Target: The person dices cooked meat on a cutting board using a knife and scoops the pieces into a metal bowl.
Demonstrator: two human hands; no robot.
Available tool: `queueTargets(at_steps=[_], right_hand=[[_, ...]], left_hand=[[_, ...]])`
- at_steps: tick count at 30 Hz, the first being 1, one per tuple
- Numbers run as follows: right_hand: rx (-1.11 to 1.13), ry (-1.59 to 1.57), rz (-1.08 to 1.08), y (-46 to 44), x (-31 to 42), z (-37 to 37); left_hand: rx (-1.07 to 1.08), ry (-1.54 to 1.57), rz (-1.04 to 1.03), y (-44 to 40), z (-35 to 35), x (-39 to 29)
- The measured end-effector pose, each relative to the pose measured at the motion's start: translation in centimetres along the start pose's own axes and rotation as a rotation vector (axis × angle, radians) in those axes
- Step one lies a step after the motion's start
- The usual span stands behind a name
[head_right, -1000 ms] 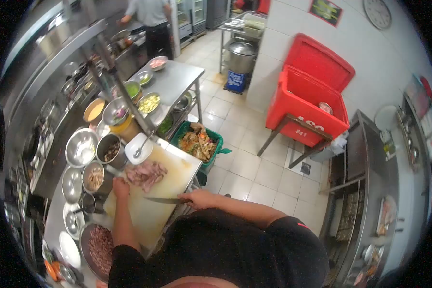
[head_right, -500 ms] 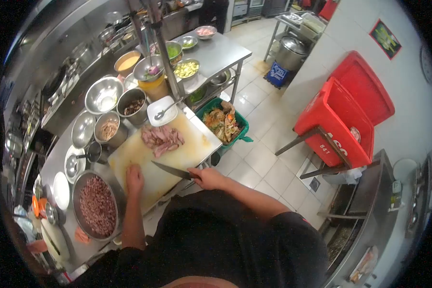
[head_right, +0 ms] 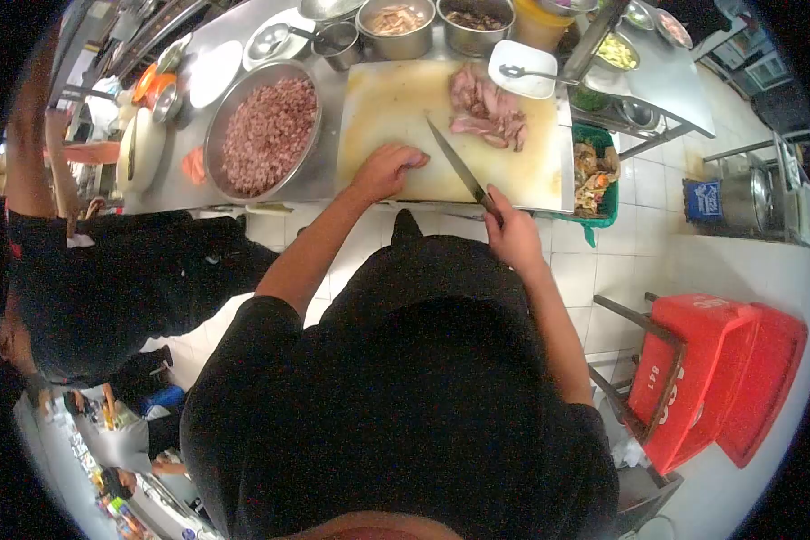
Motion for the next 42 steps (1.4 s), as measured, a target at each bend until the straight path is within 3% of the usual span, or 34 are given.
queueTargets(at_steps=[3,8,14,20,29,42], right_hand=[[0.041,0.127,0.082,-1.5,0.5,-0.6],[0.192,0.225,0.079,-1.9,3.0,-0.6],[0.198,0.11,0.051,-0.9,2.9,0.5],[0.156,0.082,0.137,-0.9,4.8,1.0],[0.254,0.305,0.323,-3.1,7.1,-1.7],[0.426,0.491,0.17,-6.6,13.3,-1.5]], left_hand=[[-0.241,-0.07,0.022,0.8,0.8,0.1],[-0.223,-0.158,0.063,1.6,1.6,0.6],[-0.252,-0.223,0.106,2.6,2.5,0.3],[-0.28,-0.151,0.125,3.2,1.9,0.9],[-0.268,-0.116,0.127,4.2,1.3,1.7],[-0.308,-0.06,0.152,4.0,1.2,2.2]])
Point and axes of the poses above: each hand's wrist, its own y-axis away from the middle knuckle, its own z-axis out of the back of the hand, x = y × z, the point moved 5 cm from there along -y, towards the middle knuckle, and after that the axes turned 9 degrees about -x, right-handed, at the moved point
